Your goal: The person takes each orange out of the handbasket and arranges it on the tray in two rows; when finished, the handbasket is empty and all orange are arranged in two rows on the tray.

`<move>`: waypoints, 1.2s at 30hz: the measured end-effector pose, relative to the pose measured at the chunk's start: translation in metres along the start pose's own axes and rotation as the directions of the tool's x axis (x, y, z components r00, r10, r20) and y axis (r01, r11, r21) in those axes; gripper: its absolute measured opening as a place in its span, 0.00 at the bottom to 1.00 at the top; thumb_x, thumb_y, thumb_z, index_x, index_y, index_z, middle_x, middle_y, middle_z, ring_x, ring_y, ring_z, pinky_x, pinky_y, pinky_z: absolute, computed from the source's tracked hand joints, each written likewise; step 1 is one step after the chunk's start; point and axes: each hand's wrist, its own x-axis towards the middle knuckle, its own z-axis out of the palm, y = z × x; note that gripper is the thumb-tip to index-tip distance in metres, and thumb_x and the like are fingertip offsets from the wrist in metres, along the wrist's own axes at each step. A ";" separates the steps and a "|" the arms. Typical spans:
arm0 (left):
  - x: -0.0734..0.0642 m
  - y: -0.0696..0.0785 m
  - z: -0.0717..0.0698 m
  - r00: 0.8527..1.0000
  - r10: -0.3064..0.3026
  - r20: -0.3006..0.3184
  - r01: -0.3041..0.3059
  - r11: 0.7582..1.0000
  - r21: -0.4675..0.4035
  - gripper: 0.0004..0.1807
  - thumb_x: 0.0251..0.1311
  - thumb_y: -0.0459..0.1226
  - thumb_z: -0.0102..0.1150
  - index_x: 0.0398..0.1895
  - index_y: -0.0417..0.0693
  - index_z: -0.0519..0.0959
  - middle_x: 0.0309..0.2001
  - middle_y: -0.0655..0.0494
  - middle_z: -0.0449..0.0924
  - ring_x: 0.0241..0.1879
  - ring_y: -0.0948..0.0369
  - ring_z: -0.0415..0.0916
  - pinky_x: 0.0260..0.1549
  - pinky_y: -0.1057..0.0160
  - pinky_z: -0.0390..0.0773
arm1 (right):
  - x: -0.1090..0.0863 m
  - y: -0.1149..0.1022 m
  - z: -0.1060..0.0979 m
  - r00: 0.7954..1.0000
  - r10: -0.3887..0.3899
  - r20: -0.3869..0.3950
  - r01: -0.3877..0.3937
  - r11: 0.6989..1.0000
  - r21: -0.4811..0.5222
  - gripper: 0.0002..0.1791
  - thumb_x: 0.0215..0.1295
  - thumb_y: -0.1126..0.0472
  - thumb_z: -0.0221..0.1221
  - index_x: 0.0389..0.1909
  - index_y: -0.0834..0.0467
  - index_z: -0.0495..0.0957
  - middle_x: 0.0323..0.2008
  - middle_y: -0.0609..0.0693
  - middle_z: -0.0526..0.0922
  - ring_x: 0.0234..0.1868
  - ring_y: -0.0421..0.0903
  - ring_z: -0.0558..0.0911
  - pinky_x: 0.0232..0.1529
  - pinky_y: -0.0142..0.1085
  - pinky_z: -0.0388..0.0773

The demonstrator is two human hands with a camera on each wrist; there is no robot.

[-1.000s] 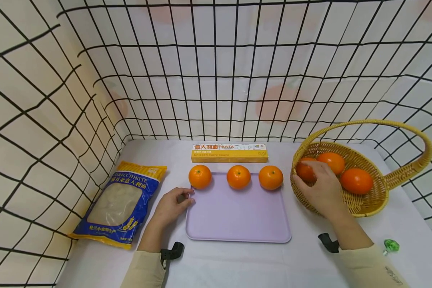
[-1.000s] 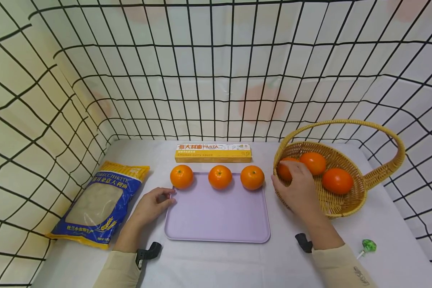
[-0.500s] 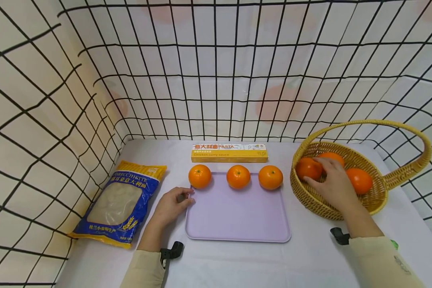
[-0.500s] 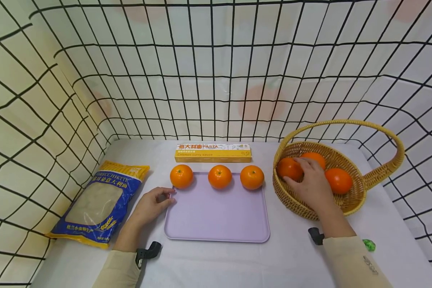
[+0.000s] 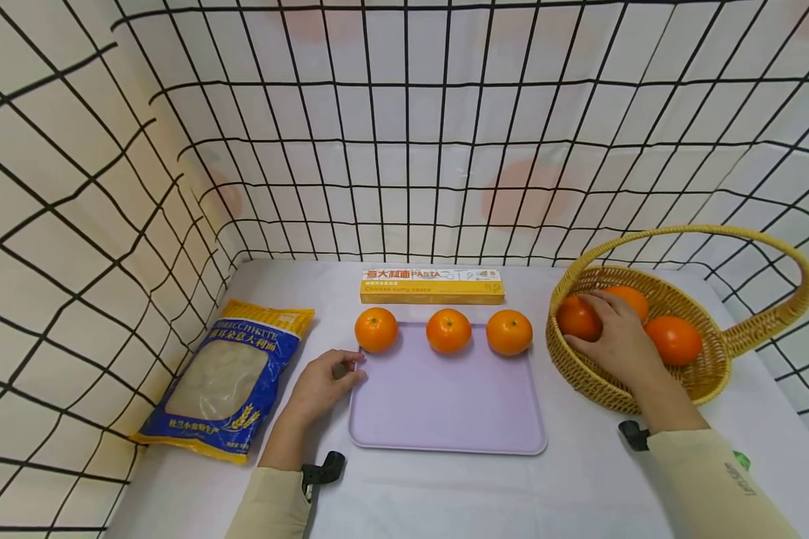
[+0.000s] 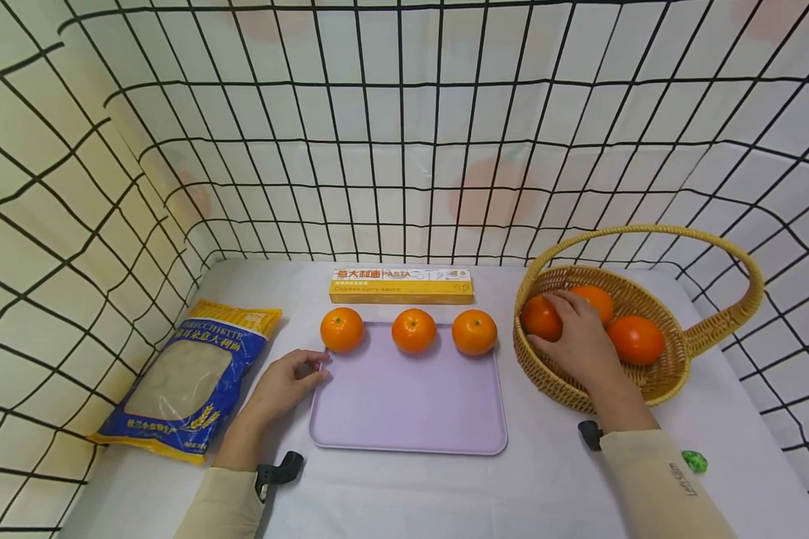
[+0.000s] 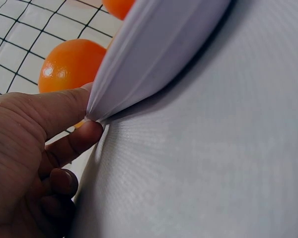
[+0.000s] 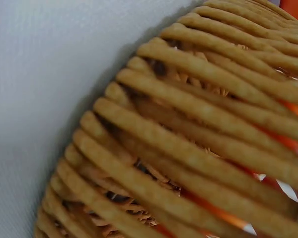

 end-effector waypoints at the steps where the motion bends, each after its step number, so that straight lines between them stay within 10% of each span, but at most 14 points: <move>1: 0.000 0.000 0.000 1.000 0.000 0.000 0.000 1.000 -0.001 0.14 0.62 0.44 0.70 0.52 0.59 0.85 0.43 0.59 0.80 0.44 0.57 0.73 0.50 0.56 0.74 | 0.000 0.000 0.001 1.000 0.000 0.000 0.000 1.000 -0.002 0.44 0.59 0.48 0.72 0.73 0.57 0.64 0.73 0.67 0.59 0.70 0.72 0.62 0.58 0.74 0.68; 36: 0.000 -0.001 0.001 1.000 -0.009 0.007 0.009 1.000 0.010 0.14 0.63 0.44 0.69 0.52 0.59 0.85 0.43 0.59 0.81 0.45 0.57 0.74 0.54 0.52 0.76 | 0.002 0.002 0.006 0.999 -0.031 -0.017 0.030 0.999 -0.033 0.42 0.58 0.54 0.72 0.71 0.60 0.65 0.71 0.68 0.62 0.69 0.73 0.62 0.62 0.73 0.65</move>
